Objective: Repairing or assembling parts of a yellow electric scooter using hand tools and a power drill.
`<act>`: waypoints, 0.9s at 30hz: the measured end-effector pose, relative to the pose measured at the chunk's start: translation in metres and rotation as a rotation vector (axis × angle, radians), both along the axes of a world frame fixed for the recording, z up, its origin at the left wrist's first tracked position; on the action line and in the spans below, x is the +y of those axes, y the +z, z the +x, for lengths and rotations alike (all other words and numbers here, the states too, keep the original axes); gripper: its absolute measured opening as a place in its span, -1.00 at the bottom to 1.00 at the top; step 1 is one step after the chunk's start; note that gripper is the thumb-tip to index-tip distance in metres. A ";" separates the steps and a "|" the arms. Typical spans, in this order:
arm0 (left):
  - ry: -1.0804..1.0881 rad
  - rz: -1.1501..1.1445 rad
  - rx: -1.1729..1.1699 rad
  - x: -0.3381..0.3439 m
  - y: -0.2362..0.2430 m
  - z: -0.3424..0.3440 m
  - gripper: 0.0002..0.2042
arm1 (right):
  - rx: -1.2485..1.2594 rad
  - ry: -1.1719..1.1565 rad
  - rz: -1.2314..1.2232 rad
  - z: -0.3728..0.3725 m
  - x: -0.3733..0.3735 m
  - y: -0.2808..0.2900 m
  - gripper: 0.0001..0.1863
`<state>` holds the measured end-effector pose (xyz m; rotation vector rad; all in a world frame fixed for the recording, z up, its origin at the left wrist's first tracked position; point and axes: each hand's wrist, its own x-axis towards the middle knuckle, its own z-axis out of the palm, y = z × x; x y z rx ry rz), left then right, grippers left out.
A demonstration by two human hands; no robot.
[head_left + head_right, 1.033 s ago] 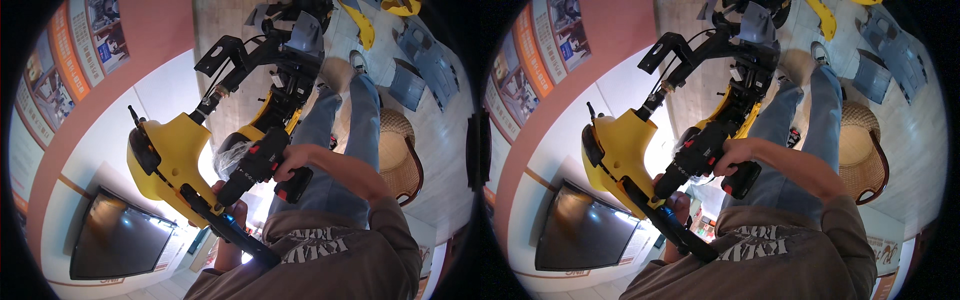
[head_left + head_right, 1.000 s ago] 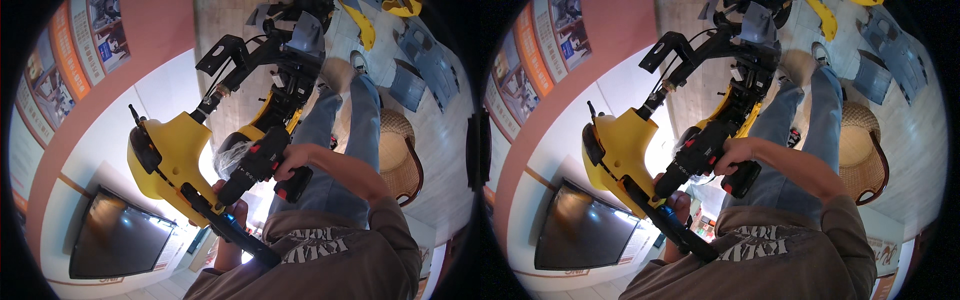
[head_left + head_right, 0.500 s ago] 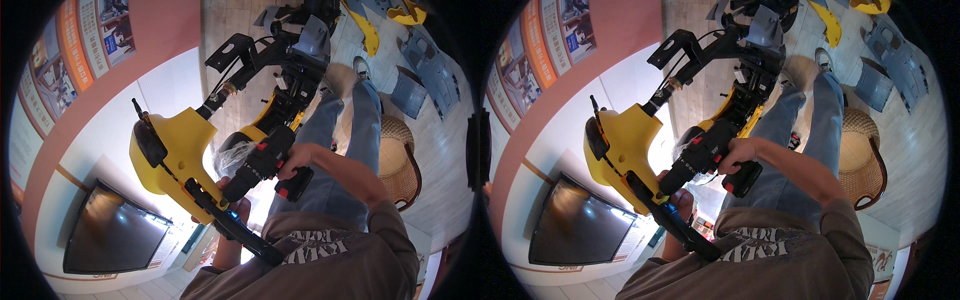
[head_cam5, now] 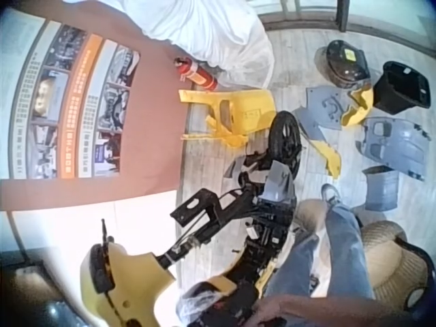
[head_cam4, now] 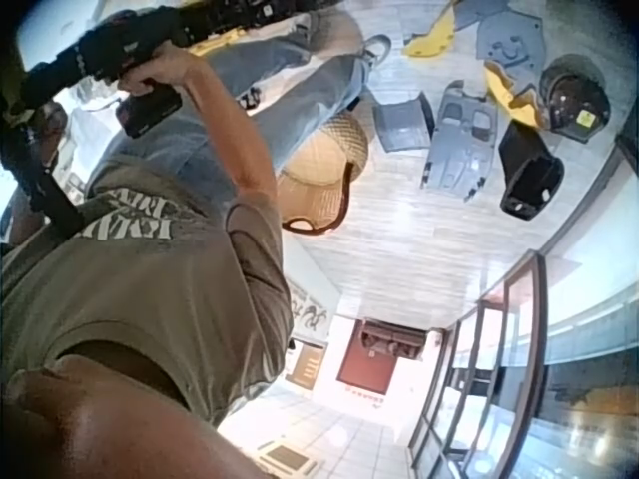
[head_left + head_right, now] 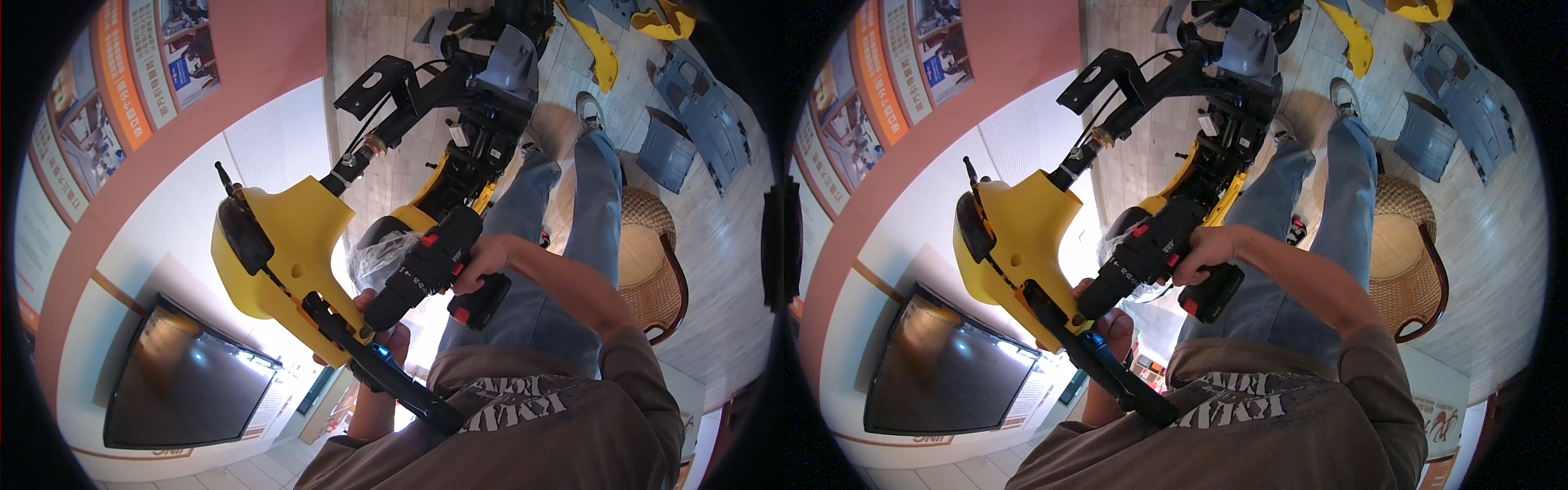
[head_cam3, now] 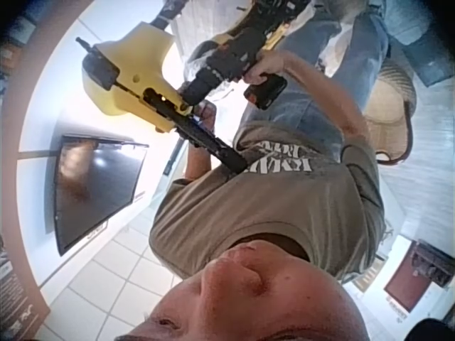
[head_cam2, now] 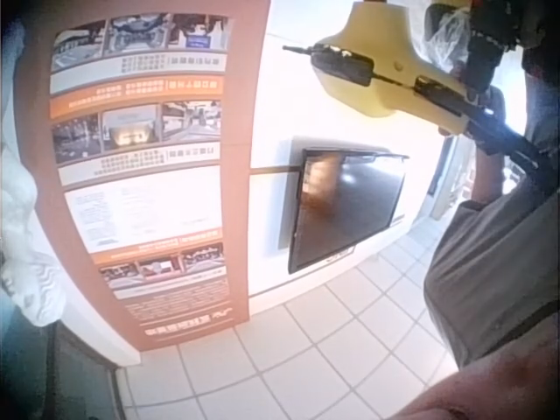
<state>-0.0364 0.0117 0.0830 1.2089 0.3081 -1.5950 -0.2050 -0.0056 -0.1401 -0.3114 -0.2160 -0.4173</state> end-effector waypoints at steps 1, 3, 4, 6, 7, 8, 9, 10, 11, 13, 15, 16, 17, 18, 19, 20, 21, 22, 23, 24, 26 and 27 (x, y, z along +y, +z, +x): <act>0.001 -0.001 0.001 -0.007 -0.001 -0.009 -0.70 | -0.040 -0.005 0.024 0.000 0.000 0.001 -0.69; -0.304 -0.171 0.026 -0.022 -0.004 -0.028 -0.65 | -0.080 -0.009 0.047 -0.002 -0.001 0.003 -0.70; -0.304 -0.171 0.027 -0.022 -0.004 -0.027 -0.65 | -0.026 0.005 0.033 -0.004 -0.002 0.004 -0.69; -0.333 -0.205 0.022 -0.020 -0.006 -0.023 -0.59 | 0.032 0.017 0.016 -0.006 -0.004 0.004 -0.69; -0.335 -0.207 0.022 -0.013 -0.007 -0.013 -0.59 | 0.031 0.016 0.012 -0.007 -0.004 0.004 -0.68; 0.161 -0.078 0.143 0.000 -0.006 0.003 -0.53 | 0.030 0.015 0.007 -0.008 -0.005 0.003 -0.67; 0.659 0.057 0.262 0.000 -0.005 0.001 -0.46 | 0.033 0.017 0.005 -0.007 -0.005 0.000 -0.67; 0.660 0.056 0.265 0.000 -0.005 0.000 -0.46 | 0.033 0.014 0.017 -0.006 -0.004 -0.003 -0.67; 0.189 -0.076 0.088 -0.001 -0.005 -0.001 -0.37 | 0.034 0.011 0.029 -0.007 -0.003 -0.005 -0.67; -0.278 -0.205 -0.095 -0.007 -0.007 -0.005 -0.28 | 0.121 0.004 0.057 -0.013 0.003 -0.008 -0.73; -0.296 -0.353 0.147 -0.012 -0.012 -0.005 -0.03 | 0.213 -0.004 0.090 -0.020 0.006 -0.010 -0.78; -0.294 -0.351 0.151 -0.014 -0.012 -0.006 -0.03 | 0.169 -0.026 0.126 -0.024 0.005 -0.011 -0.86; -0.356 -0.331 0.090 -0.016 -0.010 -0.008 -0.10 | 0.125 -0.048 0.163 -0.027 0.005 -0.013 -0.92; -0.418 -0.314 0.022 -0.018 -0.008 -0.010 -0.16 | 0.124 -0.047 0.162 -0.028 0.006 -0.016 -0.92; -0.417 -0.314 0.021 -0.018 -0.008 -0.011 -0.16 | 0.137 -0.069 0.177 -0.029 0.009 -0.020 -0.90; -0.402 -0.331 0.068 -0.017 -0.009 -0.012 -0.17 | 0.151 -0.092 0.192 -0.030 0.010 -0.022 -0.81; -0.385 -0.347 0.116 -0.017 -0.010 -0.013 -0.19 | 0.152 -0.091 0.191 -0.034 0.008 -0.021 -0.81; -0.383 -0.349 0.117 -0.018 -0.011 -0.012 -0.19 | 0.153 -0.117 0.218 -0.040 0.005 -0.019 -0.74; -0.389 -0.347 0.124 -0.018 -0.011 -0.010 -0.19 | 0.152 -0.143 0.244 -0.045 0.003 -0.017 -0.67; -0.394 -0.346 0.134 -0.018 -0.012 -0.009 -0.19 | 0.155 -0.142 0.241 -0.049 0.002 -0.016 -0.67; -0.369 -0.340 0.124 -0.016 -0.011 -0.008 -0.17 | 0.197 -0.186 0.301 -0.057 0.001 -0.016 -0.59; -0.346 -0.327 0.117 -0.014 -0.011 -0.008 -0.16 | 0.203 -0.185 0.299 -0.060 0.003 -0.019 -0.59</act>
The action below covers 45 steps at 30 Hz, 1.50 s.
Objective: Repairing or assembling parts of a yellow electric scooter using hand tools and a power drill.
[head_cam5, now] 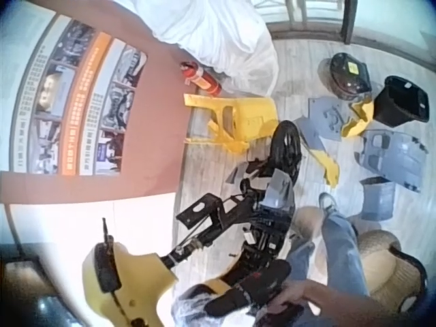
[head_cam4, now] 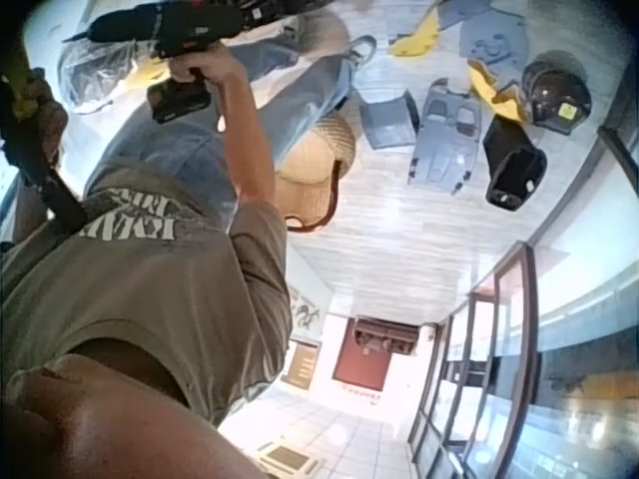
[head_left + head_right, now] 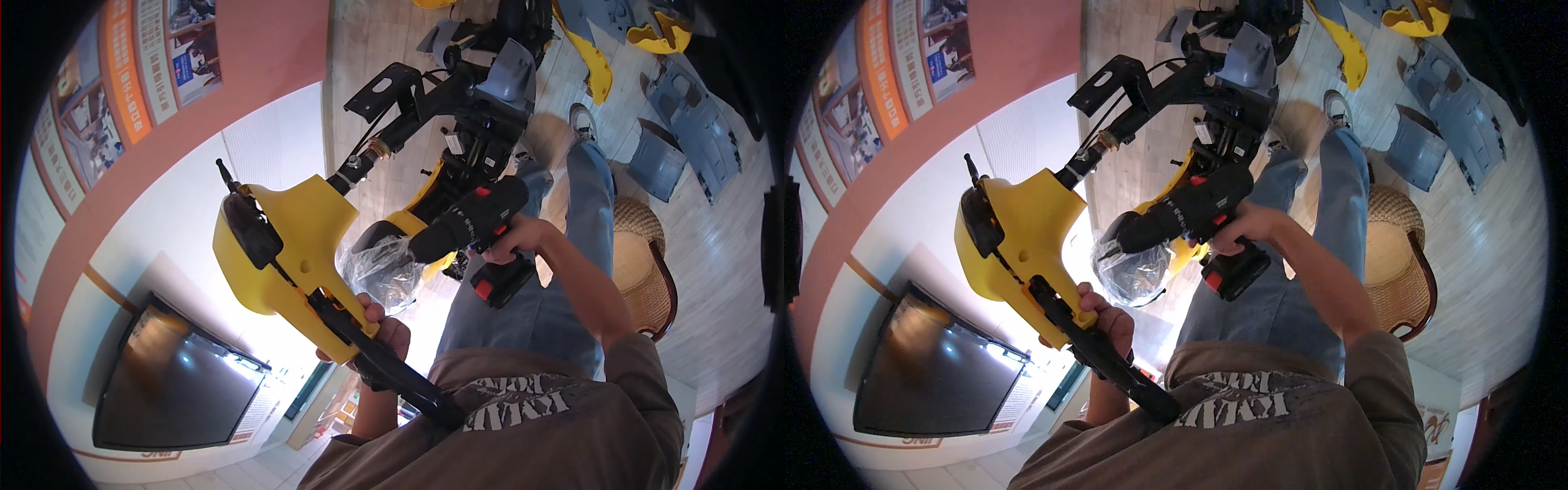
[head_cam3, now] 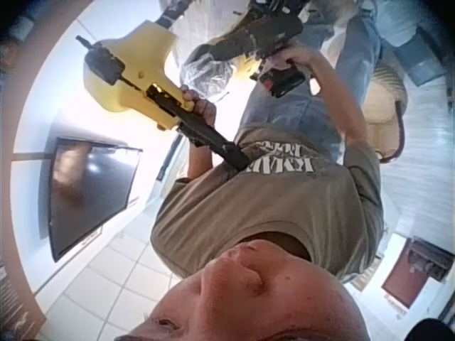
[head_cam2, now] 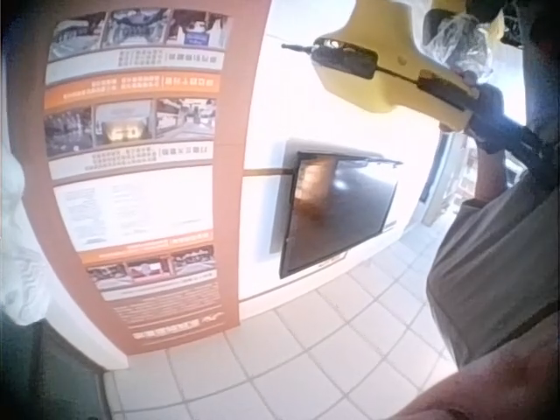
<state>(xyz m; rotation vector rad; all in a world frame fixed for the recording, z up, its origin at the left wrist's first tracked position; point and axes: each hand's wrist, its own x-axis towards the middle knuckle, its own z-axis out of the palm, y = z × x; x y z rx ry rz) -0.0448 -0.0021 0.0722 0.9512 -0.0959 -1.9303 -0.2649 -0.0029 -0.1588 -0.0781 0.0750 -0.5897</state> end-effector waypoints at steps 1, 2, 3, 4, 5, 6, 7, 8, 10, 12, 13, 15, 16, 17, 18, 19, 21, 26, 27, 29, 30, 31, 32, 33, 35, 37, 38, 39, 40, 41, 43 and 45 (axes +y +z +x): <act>0.002 -0.001 0.006 0.002 0.001 -0.001 -0.16 | -0.012 -0.039 0.016 -0.002 0.002 -0.004 -0.58; 0.019 0.020 0.000 0.003 0.001 -0.001 -0.14 | -0.023 -0.078 0.032 -0.004 0.003 -0.006 -0.57; 0.036 0.039 -0.007 0.004 0.002 -0.002 -0.12 | -0.019 -0.076 0.027 -0.007 0.003 -0.006 -0.57; 0.039 0.035 -0.002 0.004 0.003 -0.003 -0.12 | -0.007 -0.101 0.073 -0.009 0.002 -0.004 -0.56; 0.048 0.034 -0.011 0.005 0.004 -0.004 -0.11 | 0.006 -0.126 0.119 -0.012 0.001 -0.001 -0.55; 0.057 0.028 -0.023 0.005 0.003 -0.005 -0.10 | 0.010 -0.120 0.109 -0.015 -0.002 0.002 -0.55; 0.065 0.018 -0.016 0.005 0.002 -0.005 -0.10 | 0.094 -0.140 0.079 -0.021 -0.006 0.009 -0.55; 0.073 -0.013 0.054 0.005 0.000 -0.005 -0.09 | 0.180 -0.157 0.048 -0.028 -0.012 0.018 -0.56; 0.085 -0.048 0.152 0.001 0.001 -0.009 -0.09 | 0.357 -0.172 0.029 -0.050 -0.022 0.046 -0.58; 0.086 -0.018 0.151 -0.002 0.004 -0.015 -0.08 | 0.544 -0.184 -0.002 -0.064 -0.027 0.069 -0.60; 0.155 -0.055 0.152 0.004 0.001 -0.013 -0.10 | 0.717 -0.194 -0.074 -0.068 -0.031 0.079 -0.63; 0.207 -0.062 -0.048 0.002 0.001 -0.019 -0.14 | 0.872 -0.277 -0.090 -0.074 -0.040 0.106 -0.70; 0.246 -0.046 -0.273 0.001 0.004 -0.022 -0.18 | 0.897 -0.266 -0.126 -0.074 -0.050 0.123 -0.70; 0.309 0.023 -0.198 0.002 0.003 -0.019 -0.17 | 1.029 -0.313 -0.229 -0.074 -0.061 0.142 -0.73; 0.197 -0.001 -0.095 0.007 0.001 -0.004 -0.19 | 1.150 -0.364 -0.345 -0.075 -0.071 0.160 -0.76; 0.245 0.048 -0.137 0.008 0.001 -0.006 -0.20 | 1.205 -0.444 -0.349 -0.071 -0.073 0.164 -0.78; 0.229 0.063 -0.082 0.005 0.002 -0.005 -0.24 | 1.260 -0.457 -0.429 -0.072 -0.082 0.189 -0.78; 0.274 -0.085 -0.005 -0.010 0.002 -0.015 -0.32 | 1.359 -0.599 -0.565 -0.077 -0.081 0.233 -0.76; 0.274 -0.051 -0.012 -0.008 0.002 -0.016 -0.33 | 1.404 -0.576 -0.531 -0.080 -0.077 0.246 -0.76; 0.295 0.009 0.004 -0.002 -0.008 -0.014 -0.38 | 1.466 -0.525 -0.471 -0.086 -0.064 0.266 -0.76; 0.307 -0.034 -0.005 -0.001 -0.013 -0.015 -0.41 | 1.489 -0.493 -0.444 -0.090 -0.060 0.272 -0.76; 0.281 -0.023 -0.004 -0.001 -0.010 -0.016 -0.43 | 1.440 -0.554 -0.450 -0.091 -0.053 0.281 -0.77; 0.254 -0.009 -0.003 -0.002 -0.009 -0.016 -0.45 | 1.446 -0.543 -0.497 -0.093 -0.051 0.287 -0.77; 0.230 -0.018 0.001 0.000 -0.015 -0.015 -0.47 | 1.497 -0.586 -0.483 -0.094 -0.043 0.293 -0.77; 0.223 -0.040 0.007 -0.001 -0.023 -0.015 -0.51 | 1.555 -0.701 -0.497 -0.082 -0.033 0.311 -0.76; 0.220 -0.073 0.007 -0.004 -0.029 -0.016 -0.51 | 1.570 -0.754 -0.513 -0.079 -0.035 0.308 -0.74; 0.202 -0.089 -0.012 -0.004 -0.033 -0.016 -0.52 | 1.578 -0.806 -0.497 -0.078 -0.035 0.306 -0.72; 0.219 -0.078 -0.027 -0.006 -0.032 -0.018 -0.52 | 1.518 -0.741 -0.577 -0.075 -0.040 0.314 -0.71; 0.209 -0.077 -0.008 -0.008 -0.024 -0.019 -0.52 | 1.539 -0.746 -0.578 -0.075 -0.042 0.314 -0.71; 0.224 -0.083 -0.024 -0.010 -0.017 -0.019 -0.52 | 1.499 -0.706 -0.495 -0.077 -0.044 0.308 -0.74; 0.218 -0.097 -0.087 -0.012 -0.014 -0.015 -0.53 | 1.428 -0.574 -0.413 -0.082 -0.044 0.309 -0.82; 0.239 -0.116 -0.057 -0.011 -0.006 -0.016 -0.56 | 1.278 -0.524 -0.239 -0.081 -0.041 0.322 -0.70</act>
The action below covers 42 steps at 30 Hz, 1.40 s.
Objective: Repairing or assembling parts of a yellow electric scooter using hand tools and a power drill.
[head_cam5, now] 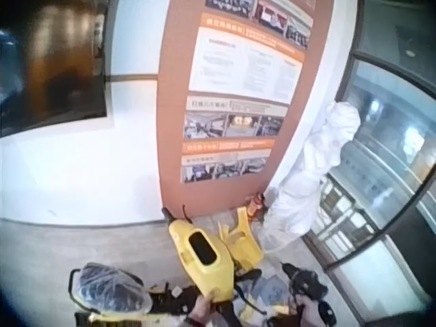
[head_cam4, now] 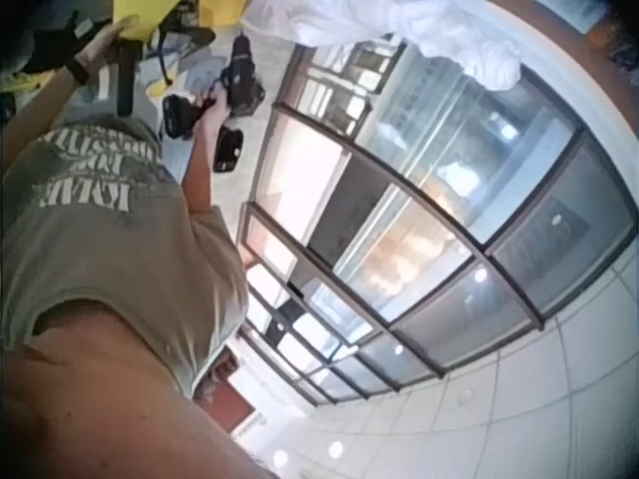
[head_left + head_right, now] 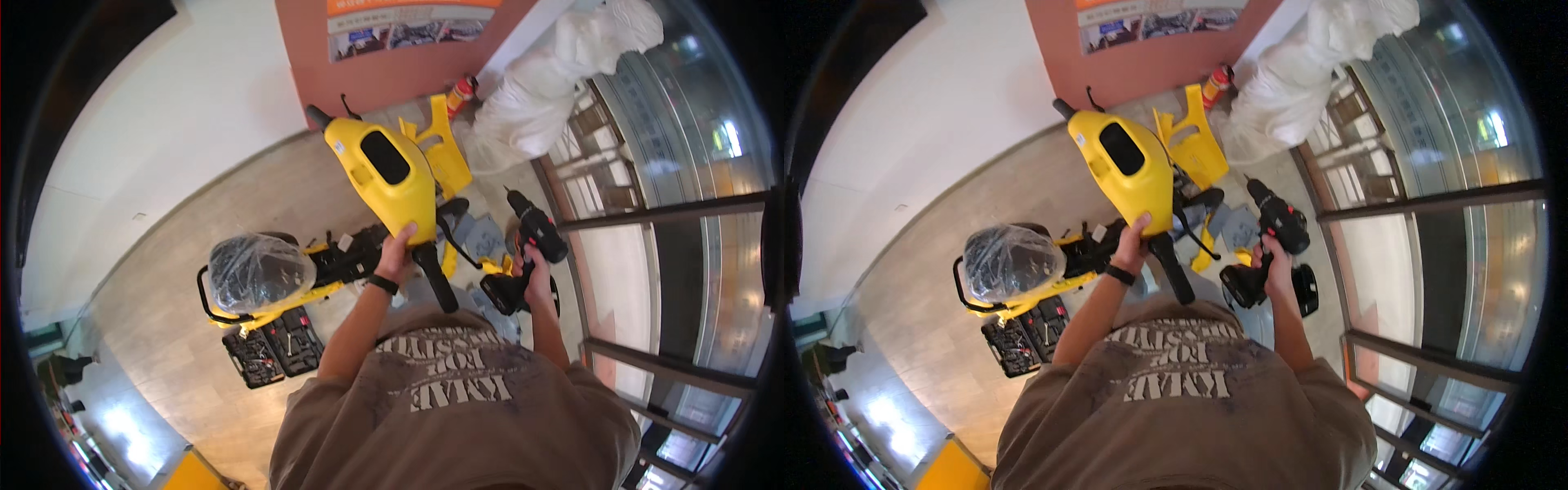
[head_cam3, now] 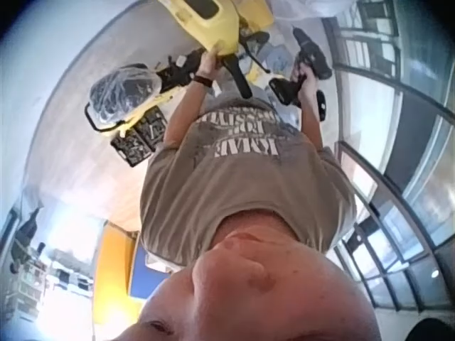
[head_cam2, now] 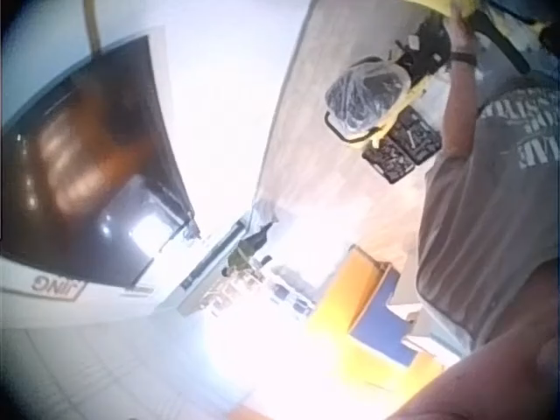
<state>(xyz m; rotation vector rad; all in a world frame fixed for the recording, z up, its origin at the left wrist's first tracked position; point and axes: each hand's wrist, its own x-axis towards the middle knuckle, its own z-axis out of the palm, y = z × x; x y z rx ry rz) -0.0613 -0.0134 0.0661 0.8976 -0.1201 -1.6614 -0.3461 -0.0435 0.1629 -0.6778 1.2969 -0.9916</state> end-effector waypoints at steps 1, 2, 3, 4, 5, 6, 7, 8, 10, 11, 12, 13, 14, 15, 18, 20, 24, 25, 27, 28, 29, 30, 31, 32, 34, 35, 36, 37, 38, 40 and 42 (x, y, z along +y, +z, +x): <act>-0.013 -0.004 0.011 -0.001 0.001 0.005 -0.57 | -0.085 0.005 -0.001 0.012 0.001 0.015 -0.65; -0.005 -0.010 0.018 0.003 -0.009 0.003 -0.58 | -0.061 0.001 -0.003 0.013 0.009 0.022 -0.61; -0.018 -0.018 0.020 -0.002 -0.010 0.005 -0.58 | -0.060 -0.012 -0.011 0.007 0.007 0.016 -0.61; -0.018 -0.013 0.010 0.000 -0.013 0.003 -0.58 | 0.048 0.048 -0.072 -0.004 0.007 0.007 -0.62; -0.019 -0.009 -0.003 -0.001 -0.016 0.003 -0.58 | 0.155 0.108 -0.133 -0.017 0.007 -0.001 -0.62; -0.051 -0.019 -0.006 0.001 -0.020 0.006 -0.55 | 0.183 0.125 -0.163 -0.017 0.007 0.002 -0.69; -0.071 -0.016 -0.008 0.002 -0.018 0.008 -0.55 | 0.182 0.105 -0.158 -0.019 0.005 0.002 -0.69; -0.097 -0.009 0.036 0.003 -0.014 0.011 -0.53 | 0.321 0.163 -0.222 -0.020 0.000 0.001 -0.74; -0.064 -0.008 0.048 0.004 -0.011 0.007 -0.49 | 0.477 0.222 -0.280 -0.007 -0.011 0.005 -0.83; -0.076 -0.005 0.037 0.005 -0.011 0.004 -0.49 | 0.414 0.136 -0.309 0.001 -0.016 -0.006 -0.85; -0.047 -0.006 0.046 0.004 -0.008 0.002 -0.48 | 0.391 0.101 -0.307 0.006 -0.021 -0.020 -0.84; -0.013 -0.008 0.052 0.004 -0.006 0.001 -0.47 | 0.365 0.070 -0.304 0.012 -0.028 -0.029 -0.82; -0.015 -0.006 0.036 0.003 -0.004 0.000 -0.47 | 0.350 0.066 -0.302 0.015 -0.036 -0.035 -0.82; -0.011 0.012 0.051 0.003 -0.005 0.000 -0.46 | 0.356 0.094 -0.323 0.020 -0.045 -0.039 -0.80; -0.007 0.032 0.085 0.004 -0.008 0.001 -0.45 | 0.371 0.161 -0.388 0.037 -0.067 -0.051 -0.77; 0.019 0.049 0.059 0.004 -0.011 0.001 -0.45 | 0.341 0.171 -0.430 0.054 -0.083 -0.067 -0.72; 0.081 0.107 0.023 0.010 -0.016 0.001 -0.42 | 0.585 0.281 -0.601 0.122 -0.118 -0.044 -0.31; 0.090 0.104 0.016 0.010 -0.015 0.000 -0.41 | 0.673 0.323 -0.627 0.138 -0.127 -0.038 -0.26; 0.098 0.094 0.013 0.009 -0.012 0.000 -0.39 | 0.743 0.393 -0.598 0.162 -0.145 -0.036 -0.13; 0.090 0.094 0.019 0.008 -0.008 -0.002 -0.39 | 0.735 0.425 -0.612 0.172 -0.151 -0.031 -0.10; 0.082 0.094 0.026 0.008 -0.005 -0.003 -0.39 | 0.728 0.456 -0.626 0.180 -0.156 -0.027 -0.07; 0.060 0.092 0.037 0.008 -0.006 -0.001 -0.38 | 0.710 0.505 -0.594 0.188 -0.161 -0.028 0.00; 0.063 0.093 0.032 0.010 -0.007 -0.001 -0.37 | 0.696 0.517 -0.603 0.193 -0.165 -0.030 0.00; 0.055 0.090 0.027 0.009 -0.009 0.000 -0.36 | 0.709 0.532 -0.548 0.197 -0.168 -0.031 0.04; 0.061 0.090 0.022 0.010 -0.010 0.000 -0.35 | 0.694 0.577 -0.443 0.203 -0.171 -0.029 0.13; 0.049 0.100 0.011 0.011 -0.010 0.001 -0.34 | 0.688 0.588 -0.447 0.204 -0.173 -0.032 0.13; 0.035 0.109 0.001 0.011 -0.010 0.001 -0.33 | 0.688 0.574 -0.460 0.206 -0.175 -0.033 0.11; 0.044 0.110 -0.001 0.011 -0.011 0.000 -0.33 | 0.688 0.557 -0.471 0.207 -0.177 -0.034 0.09; 0.049 0.122 -0.028 0.011 -0.014 0.000 -0.33 | 0.708 0.572 -0.467 0.207 -0.178 -0.034 0.11; 0.056 0.134 -0.052 0.009 -0.014 0.001 -0.33 | 0.736 0.601 -0.460 0.209 -0.181 -0.029 0.10; 0.004 0.090 -0.055 0.008 -0.012 0.004 -0.33 | 0.769 0.625 -0.452 0.210 -0.184 -0.026 0.10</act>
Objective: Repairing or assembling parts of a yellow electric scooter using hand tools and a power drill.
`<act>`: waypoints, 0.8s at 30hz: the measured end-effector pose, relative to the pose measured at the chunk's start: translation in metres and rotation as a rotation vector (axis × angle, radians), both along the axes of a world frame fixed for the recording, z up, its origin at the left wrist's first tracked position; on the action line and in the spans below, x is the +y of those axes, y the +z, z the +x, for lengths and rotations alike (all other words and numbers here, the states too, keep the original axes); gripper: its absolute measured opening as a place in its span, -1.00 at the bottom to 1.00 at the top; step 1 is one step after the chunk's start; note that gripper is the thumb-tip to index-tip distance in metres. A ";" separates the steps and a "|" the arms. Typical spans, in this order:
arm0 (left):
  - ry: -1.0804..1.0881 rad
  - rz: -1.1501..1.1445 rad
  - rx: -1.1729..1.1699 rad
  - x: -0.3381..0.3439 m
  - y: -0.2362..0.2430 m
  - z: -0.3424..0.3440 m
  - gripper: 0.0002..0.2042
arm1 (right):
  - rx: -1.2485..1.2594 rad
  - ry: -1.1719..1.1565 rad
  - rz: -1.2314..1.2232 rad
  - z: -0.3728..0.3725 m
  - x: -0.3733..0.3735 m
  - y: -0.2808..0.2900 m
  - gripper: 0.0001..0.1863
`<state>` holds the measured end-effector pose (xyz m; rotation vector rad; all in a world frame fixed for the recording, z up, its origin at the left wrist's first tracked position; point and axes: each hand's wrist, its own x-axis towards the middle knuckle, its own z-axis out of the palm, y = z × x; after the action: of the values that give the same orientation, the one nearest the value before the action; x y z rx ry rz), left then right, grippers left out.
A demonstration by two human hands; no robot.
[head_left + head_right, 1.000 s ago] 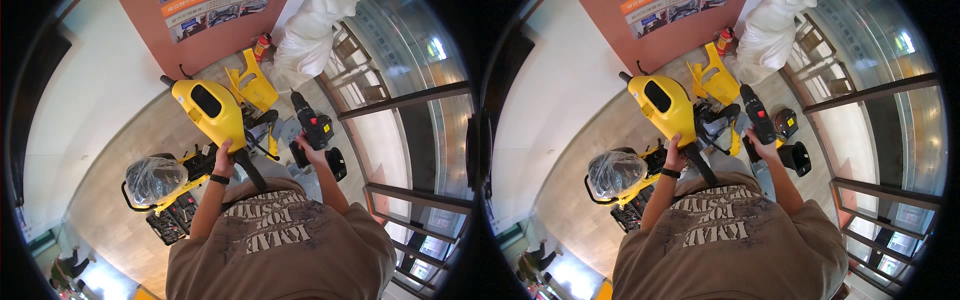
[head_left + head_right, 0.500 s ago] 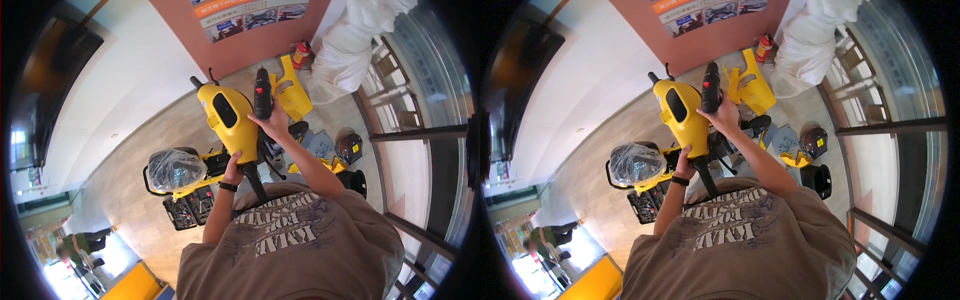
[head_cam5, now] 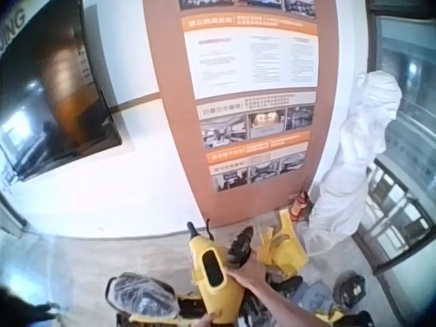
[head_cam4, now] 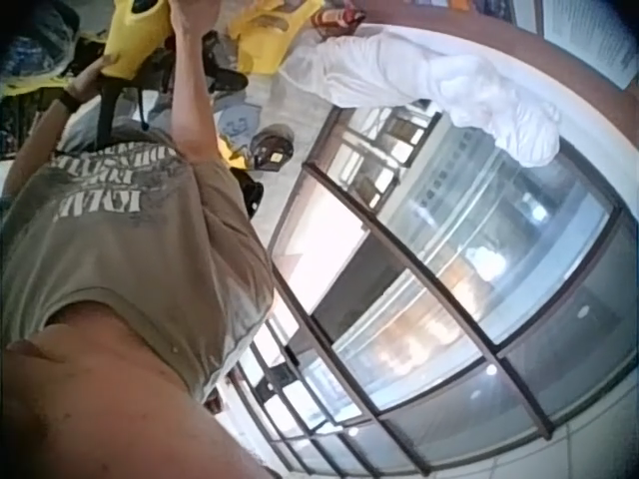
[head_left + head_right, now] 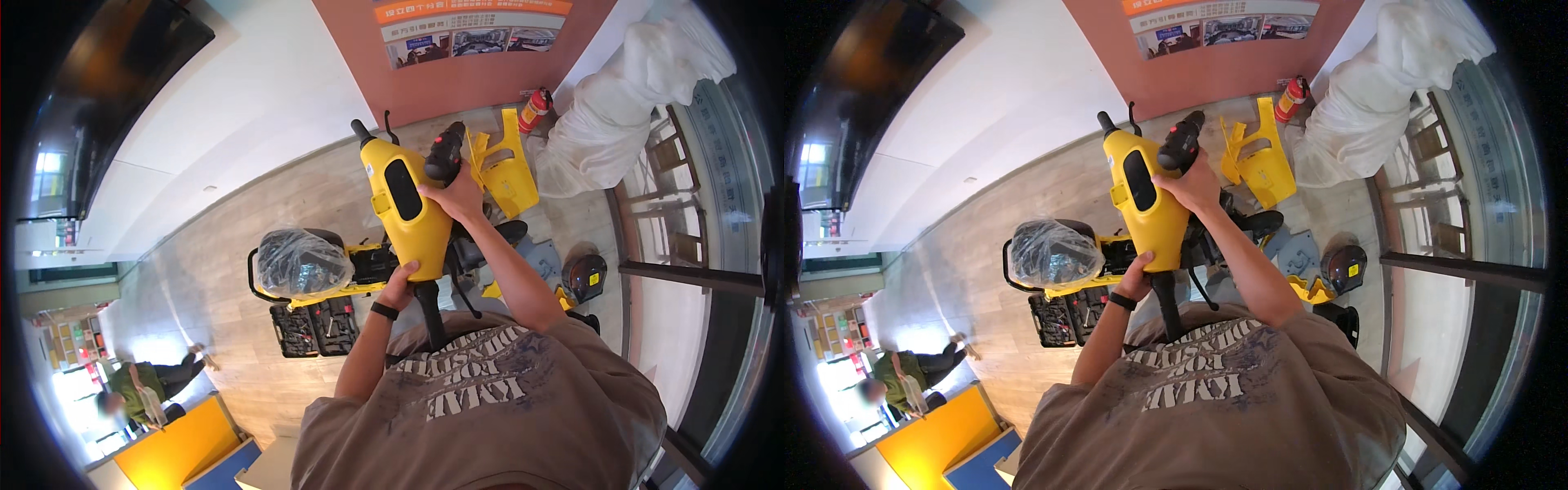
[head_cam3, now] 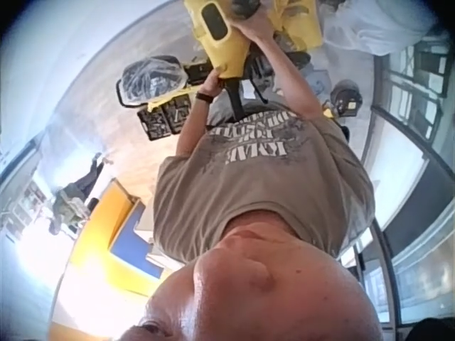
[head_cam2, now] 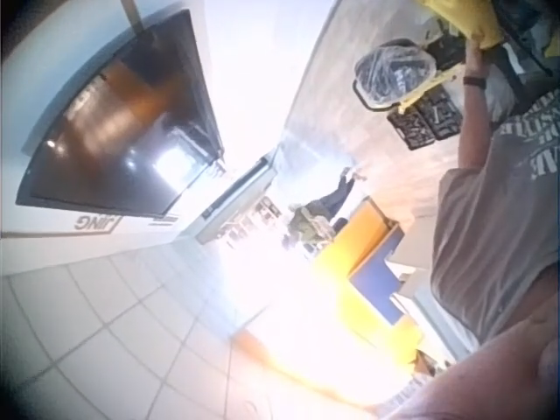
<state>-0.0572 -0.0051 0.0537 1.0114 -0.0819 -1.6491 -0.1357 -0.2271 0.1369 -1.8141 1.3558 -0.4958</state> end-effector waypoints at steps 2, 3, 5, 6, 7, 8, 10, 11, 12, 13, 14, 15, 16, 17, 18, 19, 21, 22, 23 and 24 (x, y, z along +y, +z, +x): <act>-0.004 -0.012 0.010 0.000 0.004 -0.001 -0.33 | -0.035 0.075 -0.033 0.000 -0.003 0.001 0.10; -0.011 -0.024 0.013 0.001 0.005 0.000 -0.34 | -0.034 0.076 -0.036 0.001 -0.003 0.000 0.10; 0.015 -0.023 0.017 0.003 0.003 -0.002 -0.34 | -0.003 0.053 0.065 0.002 -0.006 -0.008 0.11; 0.041 -0.018 0.021 0.004 0.002 -0.004 -0.35 | 0.001 0.056 0.062 0.002 -0.008 -0.017 0.11; 0.041 -0.020 0.026 0.004 0.003 -0.004 -0.35 | -0.010 -0.010 0.056 0.003 -0.010 -0.028 0.10; 0.042 -0.015 0.028 0.004 0.005 -0.005 -0.36 | -0.022 -0.076 0.050 0.002 -0.013 -0.038 0.10; 0.051 -0.011 0.036 0.003 0.006 -0.004 -0.38 | 0.008 -0.084 0.086 0.003 -0.018 -0.046 0.04; 0.046 -0.024 0.032 0.003 0.005 -0.003 -0.38 | 0.032 -0.096 0.123 0.004 -0.021 -0.049 -0.02; 0.039 -0.035 0.029 0.004 0.006 -0.003 -0.39 | 0.039 -0.094 0.120 0.005 -0.027 -0.058 -0.02; 0.037 -0.040 0.037 0.002 0.009 -0.003 -0.39 | 0.040 -0.054 0.240 0.007 -0.037 -0.068 -0.07; 0.010 -0.059 0.043 0.000 0.012 -0.003 -0.39 | 0.041 -0.015 0.358 0.006 -0.045 -0.077 -0.11; -0.004 -0.077 0.045 -0.001 0.014 -0.001 -0.38 | 0.046 -0.006 0.354 0.007 -0.045 -0.077 -0.11; 0.005 -0.082 0.047 -0.001 0.016 0.001 -0.38 | -0.057 0.010 0.426 0.007 -0.043 -0.075 -0.15; -0.012 -0.094 0.037 -0.001 0.019 0.003 -0.37 | -0.161 0.027 0.496 0.008 -0.042 -0.074 -0.19; -0.029 -0.105 0.035 -0.001 0.018 0.002 -0.35 | -0.149 0.033 0.493 0.007 -0.042 -0.074 -0.19; -0.020 -0.110 0.044 -0.002 0.016 0.003 -0.35 | -0.135 0.026 0.457 0.007 -0.043 -0.074 -0.18; -0.071 -0.096 0.041 -0.001 0.013 0.007 -0.32 | -0.114 0.030 0.421 0.008 -0.041 -0.069 -0.18; -0.059 -0.101 0.041 0.001 0.008 0.009 -0.32 | -0.113 0.038 0.417 0.010 -0.041 -0.057 -0.11; -0.122 -0.117 0.000 0.003 -0.001 0.011 -0.34 | -0.112 0.046 0.413 0.012 -0.041 -0.050 -0.04; -0.194 -0.137 -0.039 0.001 -0.011 0.014 -0.35 | -0.110 0.046 0.405 0.008 -0.043 -0.053 -0.04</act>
<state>-0.0432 -0.0040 0.0428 0.9551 -0.3238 -1.7729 -0.1275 -0.2701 0.0834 -1.4619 1.2333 -0.2674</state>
